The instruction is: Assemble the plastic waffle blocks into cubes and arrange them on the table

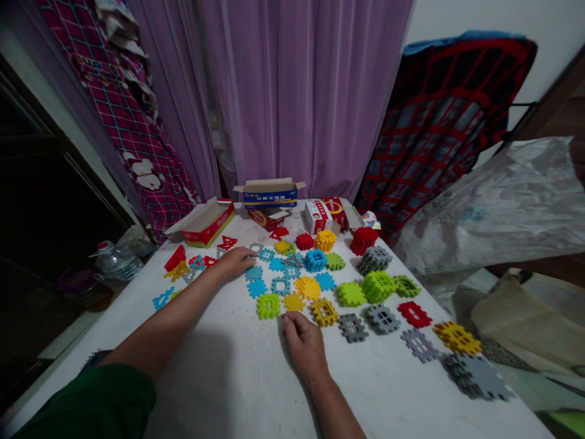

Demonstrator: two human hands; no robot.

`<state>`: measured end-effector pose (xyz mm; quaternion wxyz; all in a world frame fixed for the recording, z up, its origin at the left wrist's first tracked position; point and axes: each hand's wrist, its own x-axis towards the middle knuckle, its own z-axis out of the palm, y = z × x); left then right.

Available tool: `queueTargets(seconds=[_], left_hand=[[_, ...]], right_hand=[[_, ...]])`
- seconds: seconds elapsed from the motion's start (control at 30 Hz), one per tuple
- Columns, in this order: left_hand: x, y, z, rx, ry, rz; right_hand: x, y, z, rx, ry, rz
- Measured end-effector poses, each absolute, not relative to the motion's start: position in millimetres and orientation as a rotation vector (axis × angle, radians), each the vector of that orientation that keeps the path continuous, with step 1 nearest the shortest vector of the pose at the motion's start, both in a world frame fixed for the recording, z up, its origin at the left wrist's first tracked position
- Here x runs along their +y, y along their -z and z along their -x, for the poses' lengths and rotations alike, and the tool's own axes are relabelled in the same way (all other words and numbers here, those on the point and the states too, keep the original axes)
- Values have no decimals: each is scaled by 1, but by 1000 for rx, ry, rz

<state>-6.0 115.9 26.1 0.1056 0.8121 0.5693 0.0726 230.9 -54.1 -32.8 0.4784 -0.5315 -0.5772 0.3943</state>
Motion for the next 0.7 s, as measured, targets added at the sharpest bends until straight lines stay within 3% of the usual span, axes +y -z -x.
queueTargets(seconds=[0.4, 0.7], left_hand=[[146, -24, -25, 1716, -93, -2511], [129, -30, -2, 1970, -386, -2263]], right_hand=[[-54, 31, -230, -1424, -964, 1290], [-53, 32, -231, -1445, -938, 1274]])
